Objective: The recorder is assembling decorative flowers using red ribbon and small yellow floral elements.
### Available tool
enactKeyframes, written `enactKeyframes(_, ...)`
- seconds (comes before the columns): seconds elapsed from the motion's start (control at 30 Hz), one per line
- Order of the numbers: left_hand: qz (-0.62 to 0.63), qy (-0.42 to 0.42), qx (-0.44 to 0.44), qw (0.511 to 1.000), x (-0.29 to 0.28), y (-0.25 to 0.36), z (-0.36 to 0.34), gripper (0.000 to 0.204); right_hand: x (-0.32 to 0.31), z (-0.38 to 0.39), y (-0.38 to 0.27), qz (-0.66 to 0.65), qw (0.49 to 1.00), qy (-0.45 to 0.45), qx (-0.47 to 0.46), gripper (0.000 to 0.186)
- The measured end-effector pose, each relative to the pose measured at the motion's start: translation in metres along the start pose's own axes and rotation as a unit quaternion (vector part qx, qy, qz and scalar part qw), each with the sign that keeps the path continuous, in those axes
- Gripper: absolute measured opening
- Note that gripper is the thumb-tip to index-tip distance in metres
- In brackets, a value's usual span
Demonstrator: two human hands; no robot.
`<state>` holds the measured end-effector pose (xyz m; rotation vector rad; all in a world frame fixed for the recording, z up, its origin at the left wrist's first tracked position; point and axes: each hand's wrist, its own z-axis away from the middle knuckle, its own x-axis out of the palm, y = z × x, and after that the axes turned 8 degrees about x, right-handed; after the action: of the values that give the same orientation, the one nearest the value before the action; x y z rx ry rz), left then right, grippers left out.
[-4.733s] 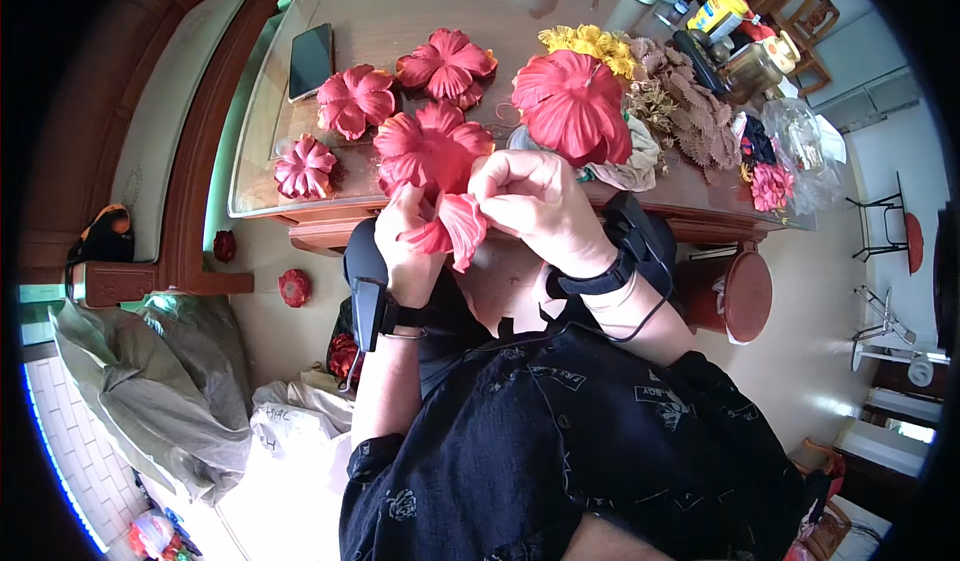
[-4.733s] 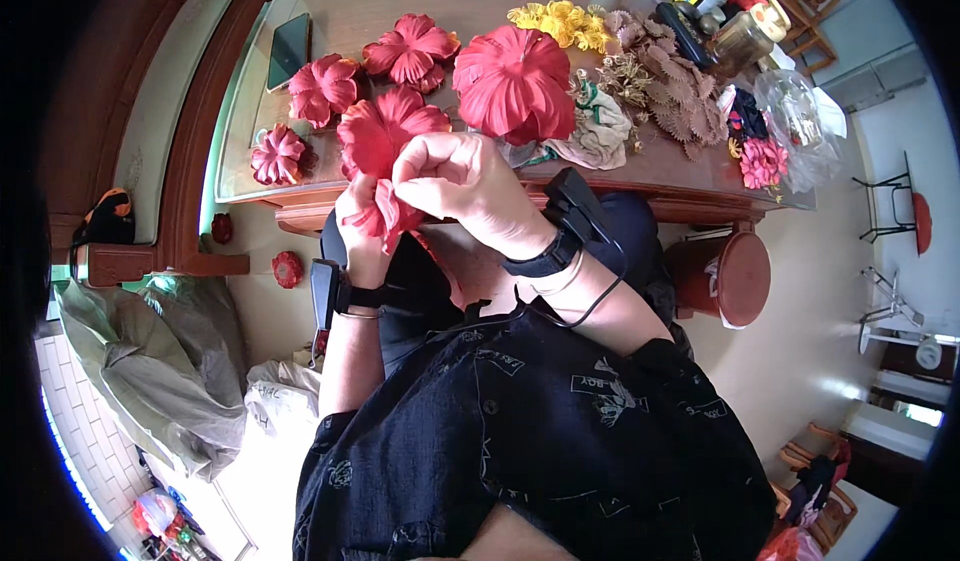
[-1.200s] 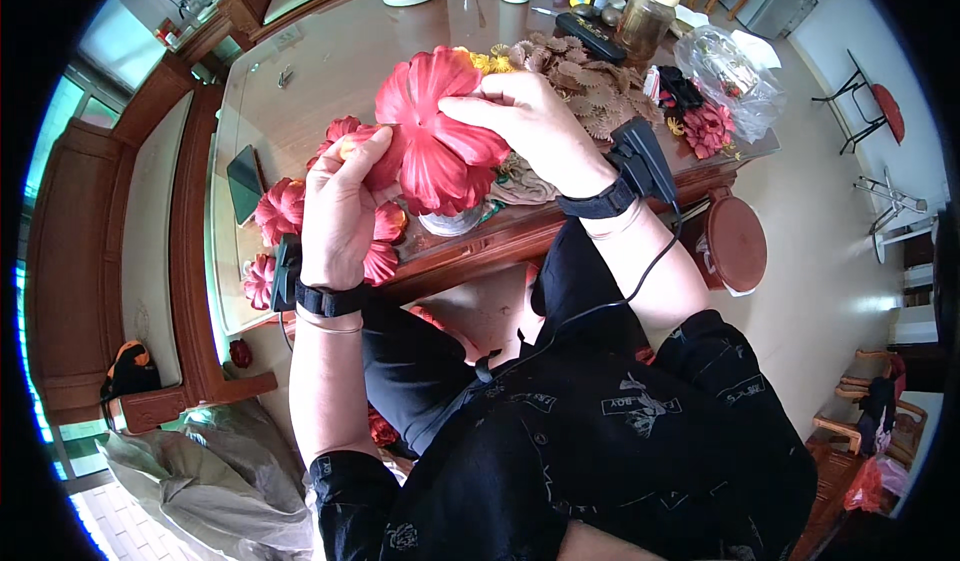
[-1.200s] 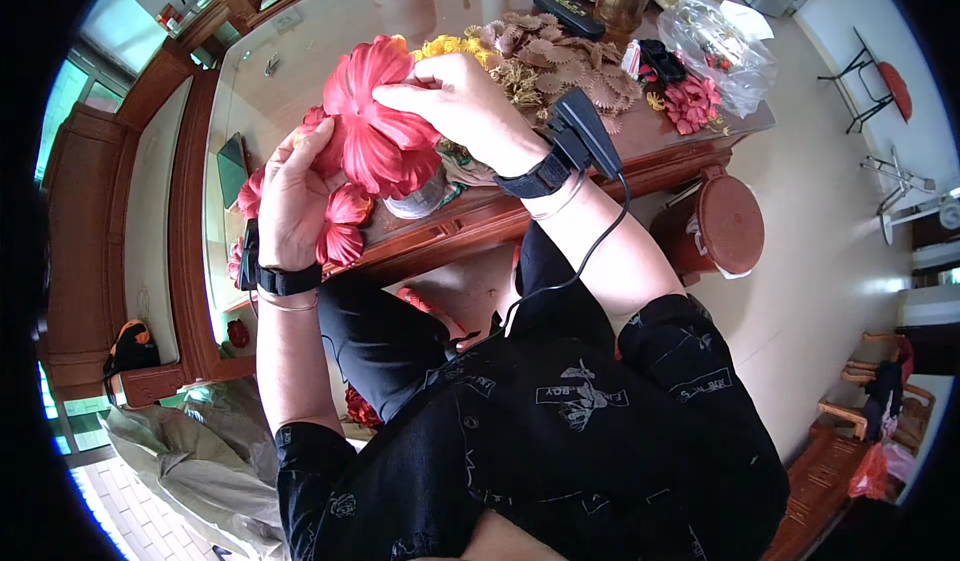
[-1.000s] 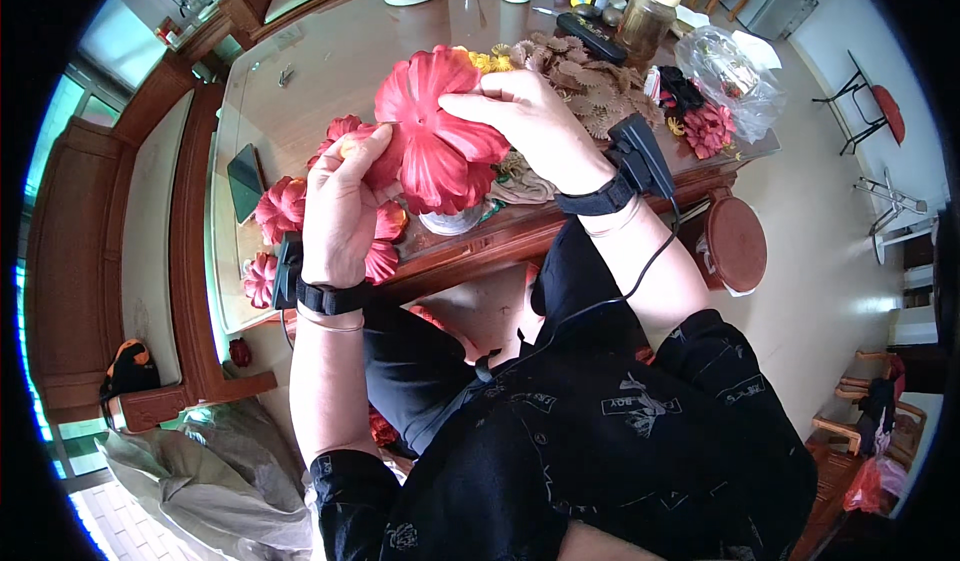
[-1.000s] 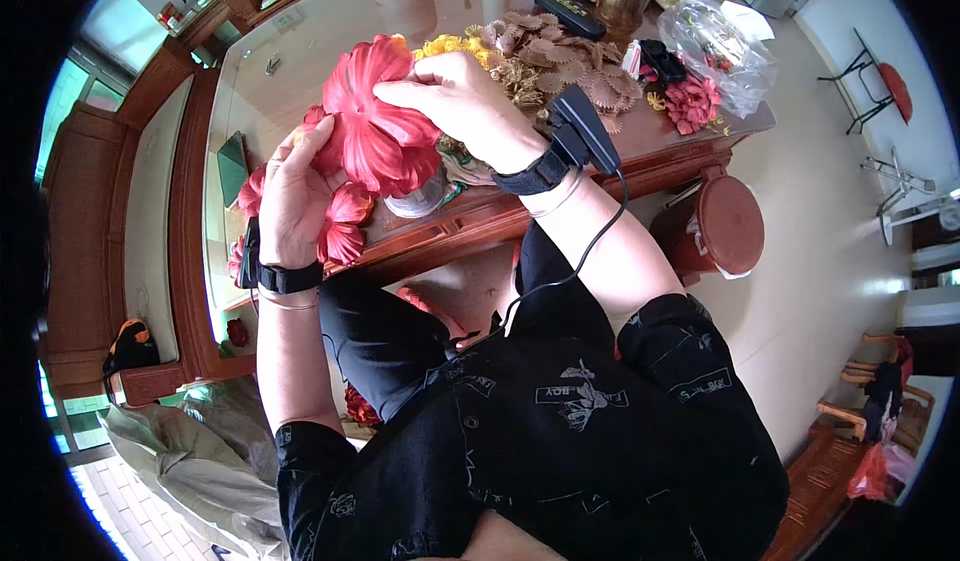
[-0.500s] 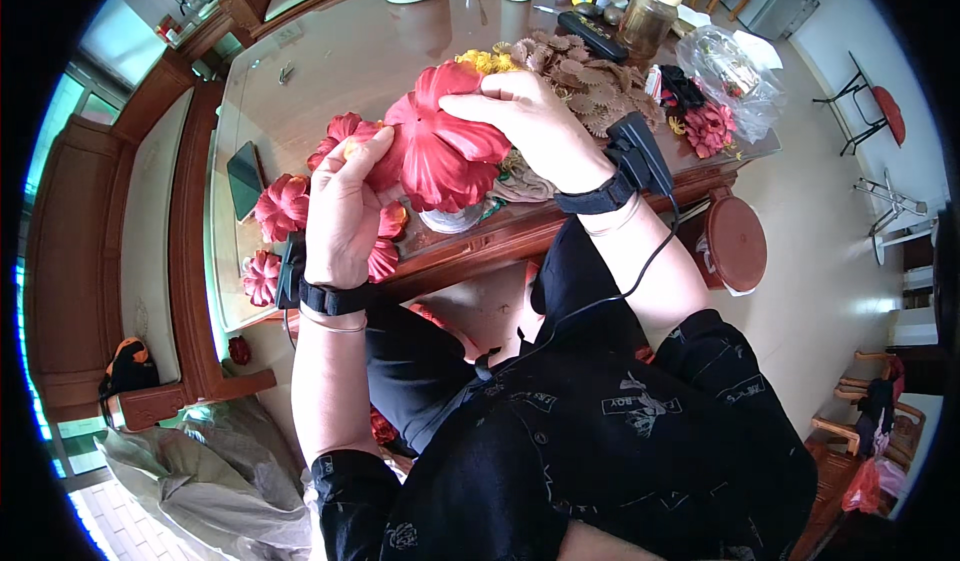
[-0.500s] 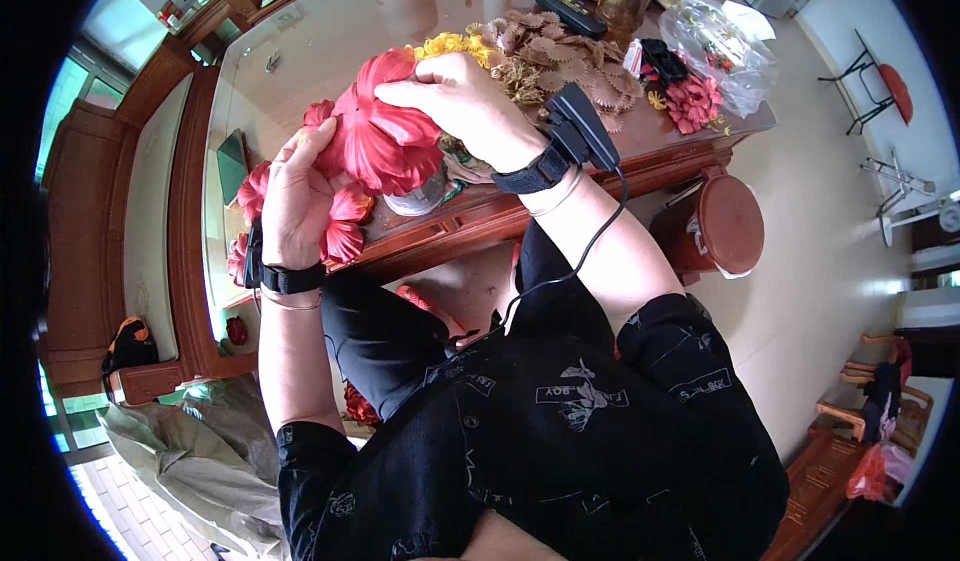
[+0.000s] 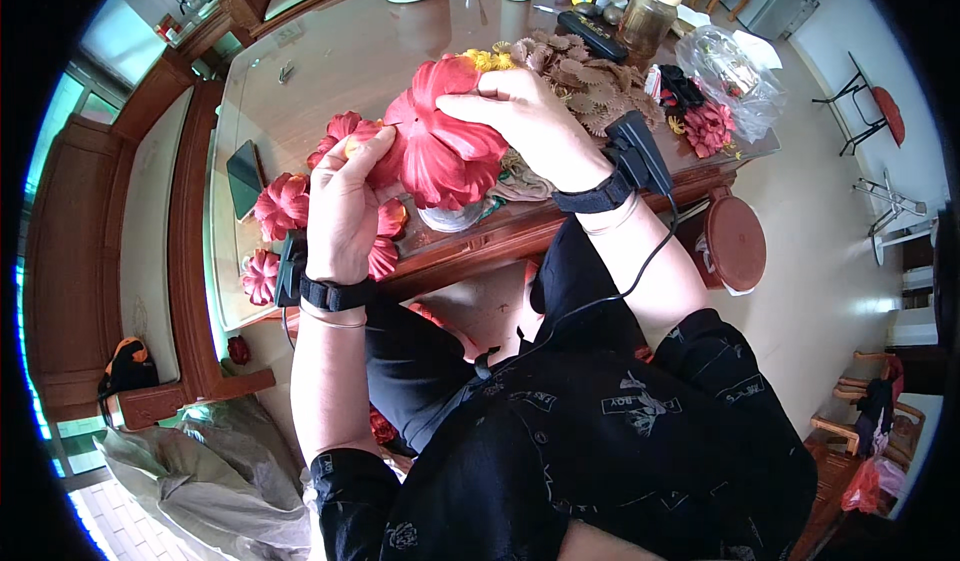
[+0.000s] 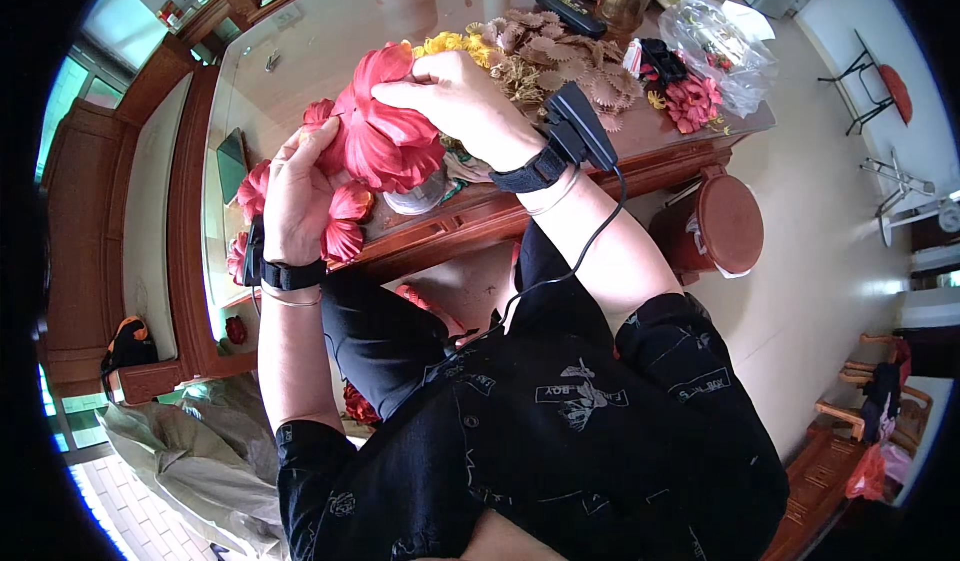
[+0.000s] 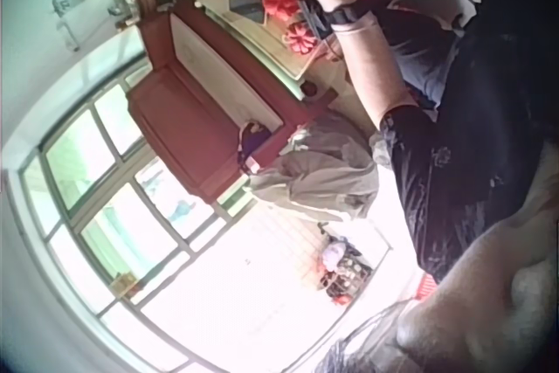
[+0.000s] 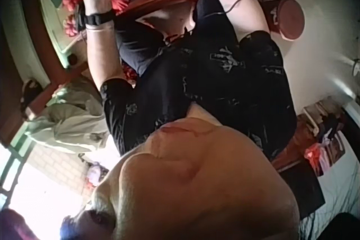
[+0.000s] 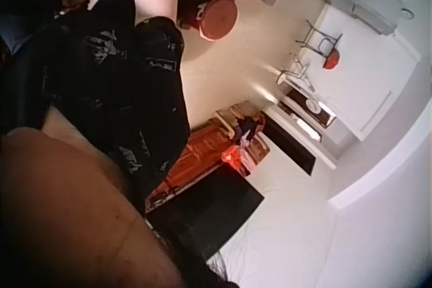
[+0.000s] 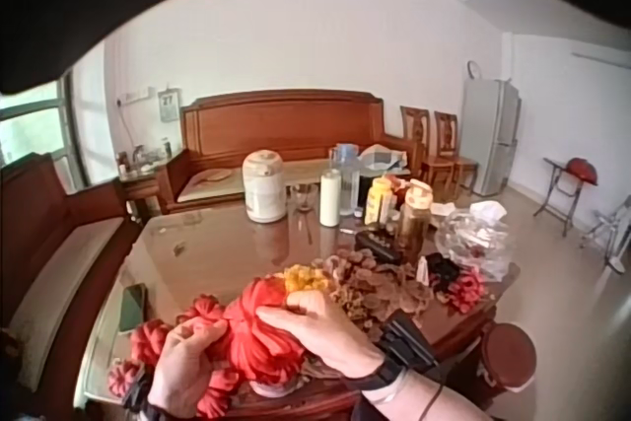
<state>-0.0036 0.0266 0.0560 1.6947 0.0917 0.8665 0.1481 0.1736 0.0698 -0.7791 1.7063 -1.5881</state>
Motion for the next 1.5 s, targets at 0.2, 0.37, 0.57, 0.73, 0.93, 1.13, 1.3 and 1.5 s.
enactKeyframes(0.2,0.01,-0.03,0.009,0.999,-0.007,-0.002,0.0,0.003,0.001,0.0,0.002,0.008,0.998,0.001,-0.055,0.028)
enactKeyframes(0.37,0.026,-0.032,0.006,0.999,-0.002,-0.001,0.001,0.01,-0.002,-0.004,0.01,0.004,0.999,-0.002,-0.054,0.027)
enactKeyframes(0.57,0.038,-0.032,0.01,0.999,0.001,0.0,0.004,0.011,-0.002,-0.002,0.006,0.004,0.999,-0.001,-0.053,0.026)
enactKeyframes(0.73,0.029,-0.029,0.011,0.999,0.001,0.0,0.004,0.01,-0.002,-0.002,0.008,0.011,0.997,0.002,-0.071,0.024)
enactKeyframes(0.93,0.015,-0.035,0.024,0.999,0.002,0.001,0.005,0.01,-0.001,-0.001,0.008,-0.008,0.997,-0.002,-0.072,0.026)
enactKeyframes(1.13,-0.004,-0.037,0.021,0.999,-0.001,-0.001,0.003,0.011,-0.003,-0.007,0.022,-0.058,0.997,-0.025,-0.052,0.028)
enactKeyframes(1.3,-0.009,-0.028,0.041,0.999,-0.001,-0.003,0.002,0.011,-0.001,-0.002,0.013,-0.019,0.998,-0.005,-0.062,0.027)
enactKeyframes(1.5,-0.017,-0.033,0.026,0.999,0.002,-0.001,0.001,0.011,-0.003,0.003,0.005,0.008,0.999,-0.003,-0.045,0.026)
